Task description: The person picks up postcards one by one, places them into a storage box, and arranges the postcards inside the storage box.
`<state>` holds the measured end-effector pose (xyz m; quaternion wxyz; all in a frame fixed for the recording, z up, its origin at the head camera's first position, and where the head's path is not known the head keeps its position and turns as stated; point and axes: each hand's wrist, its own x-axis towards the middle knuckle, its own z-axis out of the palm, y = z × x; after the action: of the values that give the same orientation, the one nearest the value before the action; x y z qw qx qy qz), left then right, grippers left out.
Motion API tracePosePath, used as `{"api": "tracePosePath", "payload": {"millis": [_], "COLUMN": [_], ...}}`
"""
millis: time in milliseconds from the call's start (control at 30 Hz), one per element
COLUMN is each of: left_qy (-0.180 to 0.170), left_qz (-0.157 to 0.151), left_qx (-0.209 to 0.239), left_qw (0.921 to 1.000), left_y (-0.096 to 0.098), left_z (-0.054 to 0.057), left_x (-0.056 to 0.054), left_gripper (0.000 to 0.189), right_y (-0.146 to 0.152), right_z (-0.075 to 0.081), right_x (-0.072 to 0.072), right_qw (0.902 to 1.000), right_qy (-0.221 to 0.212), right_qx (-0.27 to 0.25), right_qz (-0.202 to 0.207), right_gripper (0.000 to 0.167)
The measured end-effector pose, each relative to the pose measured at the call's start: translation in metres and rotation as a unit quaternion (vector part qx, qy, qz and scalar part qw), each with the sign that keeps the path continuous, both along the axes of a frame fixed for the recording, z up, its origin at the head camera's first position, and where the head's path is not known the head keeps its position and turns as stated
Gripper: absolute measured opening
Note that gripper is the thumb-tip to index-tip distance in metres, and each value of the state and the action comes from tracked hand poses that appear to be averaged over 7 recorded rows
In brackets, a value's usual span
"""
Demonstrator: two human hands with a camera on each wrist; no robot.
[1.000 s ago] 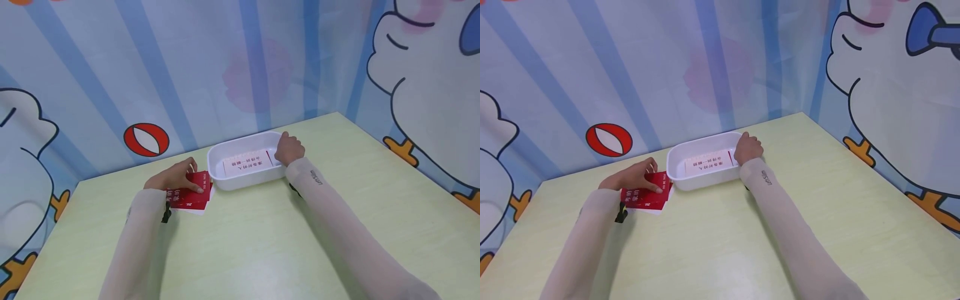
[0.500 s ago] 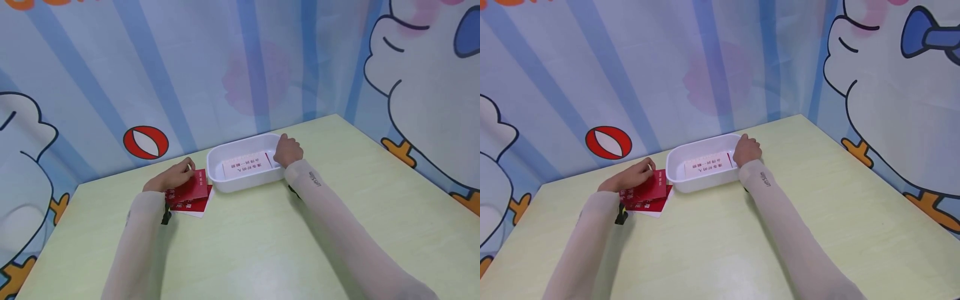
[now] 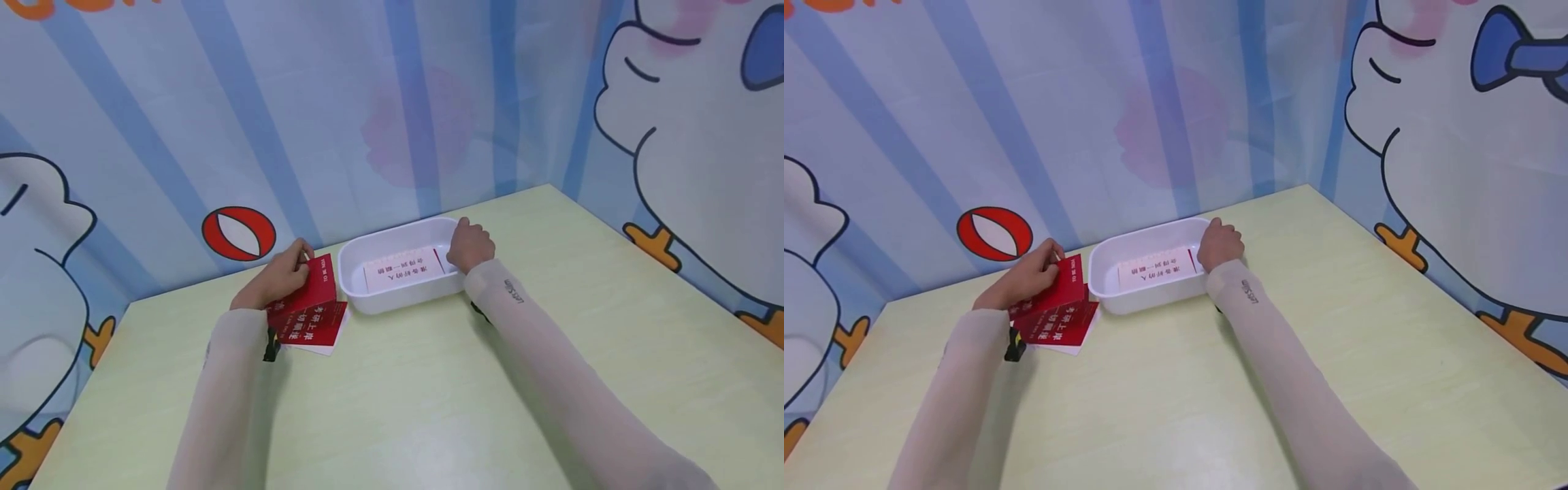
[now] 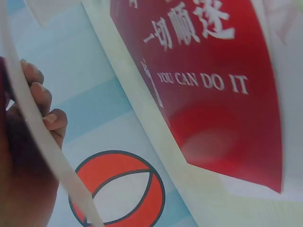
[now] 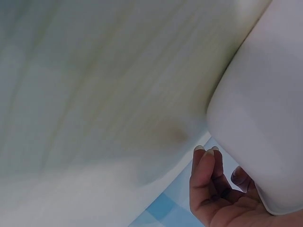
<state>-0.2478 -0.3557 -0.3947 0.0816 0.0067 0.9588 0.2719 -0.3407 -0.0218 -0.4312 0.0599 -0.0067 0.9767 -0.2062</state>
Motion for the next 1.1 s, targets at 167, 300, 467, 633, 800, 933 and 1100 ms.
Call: {"api": "tracePosePath", "payload": {"millis": [167, 300, 467, 633, 800, 933, 1100], "left_qy": [0.031, 0.05, 0.059, 0.061, 0.072, 0.073, 0.069], "left_qz": [-0.011, -0.018, -0.02, -0.013, -0.019, -0.019, -0.02], "left_qx": [0.015, 0.025, 0.028, 0.041, 0.046, 0.034, 0.023], "left_qw": [0.9993, 0.9983, 0.9977, 0.9972, 0.9962, 0.9966, 0.9971], "left_y": [0.008, 0.017, 0.026, 0.037, 0.051, 0.061, 0.075], "left_z": [0.0, 0.001, 0.001, 0.002, 0.001, 0.0, 0.001], "left_x": [-0.002, -0.006, -0.011, -0.018, -0.027, -0.033, -0.037], "left_gripper": [0.05, 0.05, 0.051, 0.049, 0.056, 0.06, 0.056], "right_y": [-0.001, 0.0, 0.0, 0.001, 0.002, 0.002, 0.0], "right_z": [-0.001, -0.004, -0.004, -0.003, -0.002, -0.001, -0.002], "right_x": [0.001, -0.001, 0.0, 0.001, 0.0, 0.001, -0.001], "right_qw": [1.0, 1.0, 1.0, 1.0, 1.0, 1.0, 1.0], "right_qy": [0.002, -0.003, 0.0, 0.003, 0.003, 0.003, 0.001], "right_qx": [0.005, 0.004, 0.004, 0.002, 0.001, -0.003, -0.002], "right_qz": [-0.006, -0.003, -0.001, -0.001, -0.002, 0.001, 0.003], "right_gripper": [0.049, 0.051, 0.052, 0.052, 0.051, 0.051, 0.051]}}
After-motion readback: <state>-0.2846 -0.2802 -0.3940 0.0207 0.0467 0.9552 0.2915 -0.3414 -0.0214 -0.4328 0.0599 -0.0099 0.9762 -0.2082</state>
